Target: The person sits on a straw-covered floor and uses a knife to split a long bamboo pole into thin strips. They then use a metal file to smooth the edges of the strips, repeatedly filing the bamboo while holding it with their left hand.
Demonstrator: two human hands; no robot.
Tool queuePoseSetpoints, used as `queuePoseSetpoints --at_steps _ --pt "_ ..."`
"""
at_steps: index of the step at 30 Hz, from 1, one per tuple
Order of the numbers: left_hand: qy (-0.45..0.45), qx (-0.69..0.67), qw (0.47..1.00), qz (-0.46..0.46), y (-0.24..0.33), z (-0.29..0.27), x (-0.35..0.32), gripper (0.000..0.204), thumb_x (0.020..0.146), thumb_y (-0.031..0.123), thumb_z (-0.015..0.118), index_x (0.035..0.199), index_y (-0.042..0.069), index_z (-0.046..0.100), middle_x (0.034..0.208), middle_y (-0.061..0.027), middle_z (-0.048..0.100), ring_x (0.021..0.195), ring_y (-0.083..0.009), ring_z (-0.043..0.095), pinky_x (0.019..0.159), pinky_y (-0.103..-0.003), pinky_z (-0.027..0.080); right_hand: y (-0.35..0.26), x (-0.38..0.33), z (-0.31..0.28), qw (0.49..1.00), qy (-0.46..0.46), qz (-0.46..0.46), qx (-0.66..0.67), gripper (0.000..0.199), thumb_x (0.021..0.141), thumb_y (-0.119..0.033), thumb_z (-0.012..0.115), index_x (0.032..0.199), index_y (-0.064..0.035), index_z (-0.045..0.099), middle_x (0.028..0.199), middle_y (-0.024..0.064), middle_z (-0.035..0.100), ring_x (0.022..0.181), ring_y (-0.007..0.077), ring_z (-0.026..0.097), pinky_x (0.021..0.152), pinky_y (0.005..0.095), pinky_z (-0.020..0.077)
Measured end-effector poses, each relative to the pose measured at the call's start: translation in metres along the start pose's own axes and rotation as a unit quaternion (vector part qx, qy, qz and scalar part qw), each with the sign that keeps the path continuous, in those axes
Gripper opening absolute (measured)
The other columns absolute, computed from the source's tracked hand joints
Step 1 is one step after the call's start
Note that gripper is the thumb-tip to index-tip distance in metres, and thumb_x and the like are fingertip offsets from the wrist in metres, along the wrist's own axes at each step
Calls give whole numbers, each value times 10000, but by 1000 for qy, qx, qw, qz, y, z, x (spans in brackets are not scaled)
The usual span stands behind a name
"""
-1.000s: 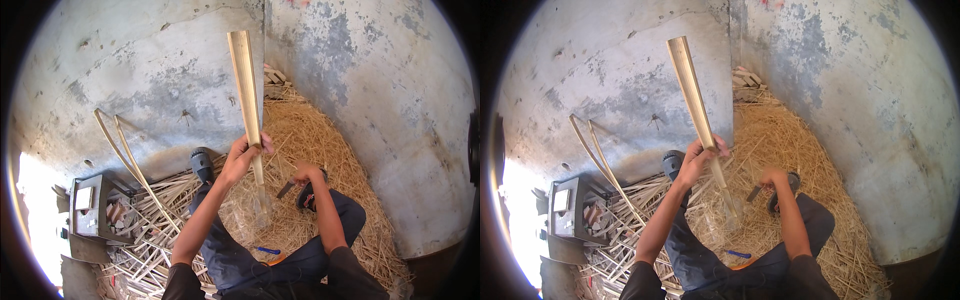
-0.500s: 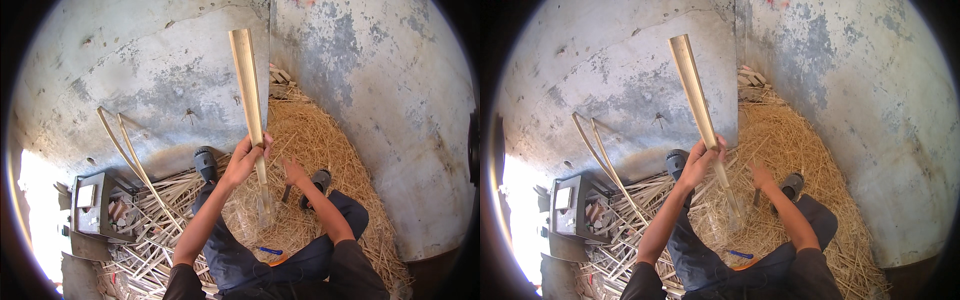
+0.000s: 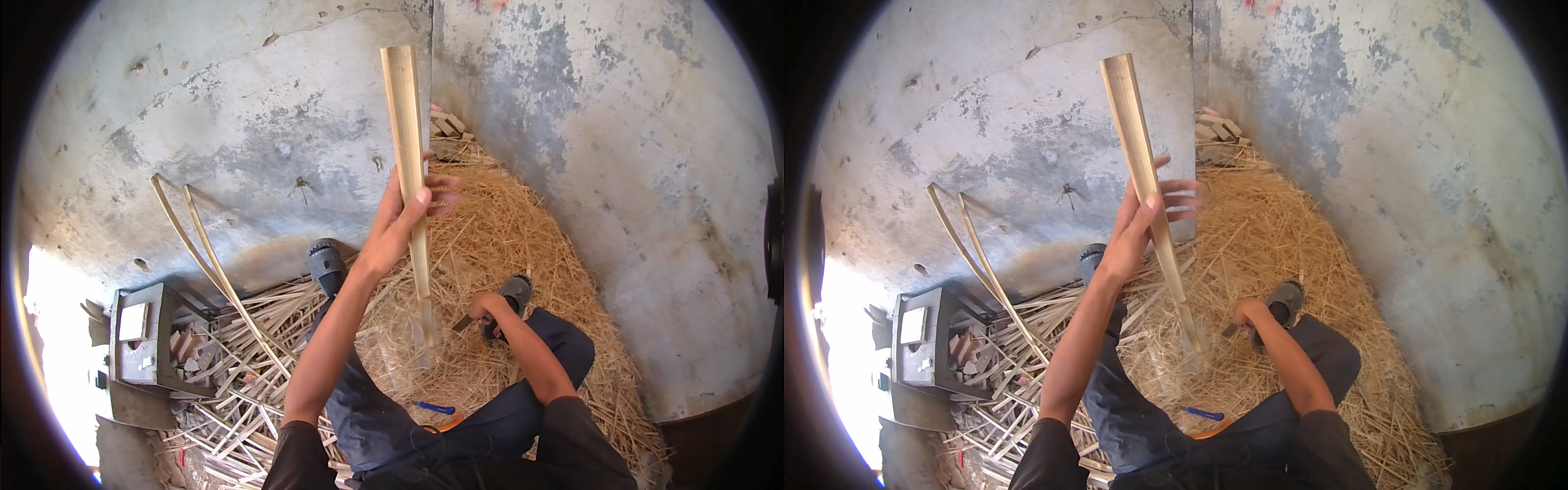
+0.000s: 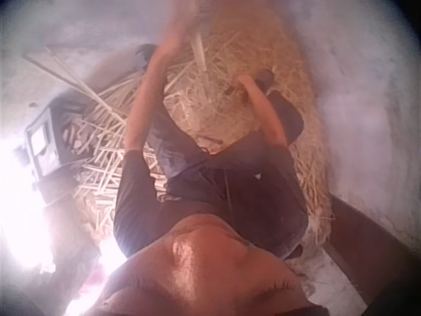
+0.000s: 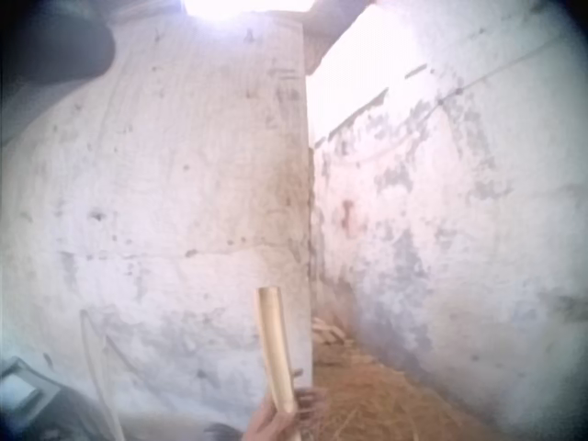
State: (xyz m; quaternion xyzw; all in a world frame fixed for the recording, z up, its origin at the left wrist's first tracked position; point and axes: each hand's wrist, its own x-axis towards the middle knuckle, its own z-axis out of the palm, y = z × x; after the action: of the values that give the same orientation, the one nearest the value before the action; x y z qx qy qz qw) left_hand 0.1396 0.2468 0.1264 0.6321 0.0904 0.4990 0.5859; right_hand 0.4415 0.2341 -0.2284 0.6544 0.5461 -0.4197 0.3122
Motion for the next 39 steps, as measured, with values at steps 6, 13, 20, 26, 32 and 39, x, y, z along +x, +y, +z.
queuePoseSetpoints --at_steps 6,13,20,26,32,39 --pt "5 44 999 -13 20 -19 23 681 1069 571 364 1492 38 351 1103 -158 627 928 -219 668 765 -333 554 -45 -249 -32 963 227 -27 146 321 829 -308 764 864 11 750 663 105 683 523 207 637 538 371 500" --pt "53 43 997 -27 37 -27 45 508 1090 553 353 1059 79 535 633 49 331 529 -79 337 503 -254 308 -22 -360 30 771 414 -163 455 361 968 -331 668 1025 26 669 662 64 630 494 140 588 486 312 478" --pt "29 -15 999 -43 67 -39 69 550 1044 641 394 781 158 384 632 59 286 517 -77 274 491 -252 252 -94 -288 93 502 162 -369 765 316 1019 -221 572 1234 -2 497 922 154 677 553 138 610 479 281 515" --pt "26 -29 997 -69 23 -39 48 573 1040 656 383 750 164 335 629 53 277 513 -80 267 484 -249 245 -118 -228 121 491 137 -350 786 399 1024 -230 574 1298 48 489 858 158 667 514 130 586 490 273 502" --pt "14 -15 997 -74 25 -24 47 592 1029 682 375 739 168 326 618 50 276 512 -81 263 481 -252 233 -131 -214 134 488 160 -369 775 352 1049 -248 545 1283 10 494 799 114 650 518 133 597 483 271 488" --pt "31 -12 997 -72 14 -11 47 609 1012 708 389 740 167 321 613 53 267 516 -74 252 480 -255 221 -164 -231 110 501 173 -379 759 186 1026 -142 544 1156 -19 492 843 135 651 589 133 623 553 275 513"
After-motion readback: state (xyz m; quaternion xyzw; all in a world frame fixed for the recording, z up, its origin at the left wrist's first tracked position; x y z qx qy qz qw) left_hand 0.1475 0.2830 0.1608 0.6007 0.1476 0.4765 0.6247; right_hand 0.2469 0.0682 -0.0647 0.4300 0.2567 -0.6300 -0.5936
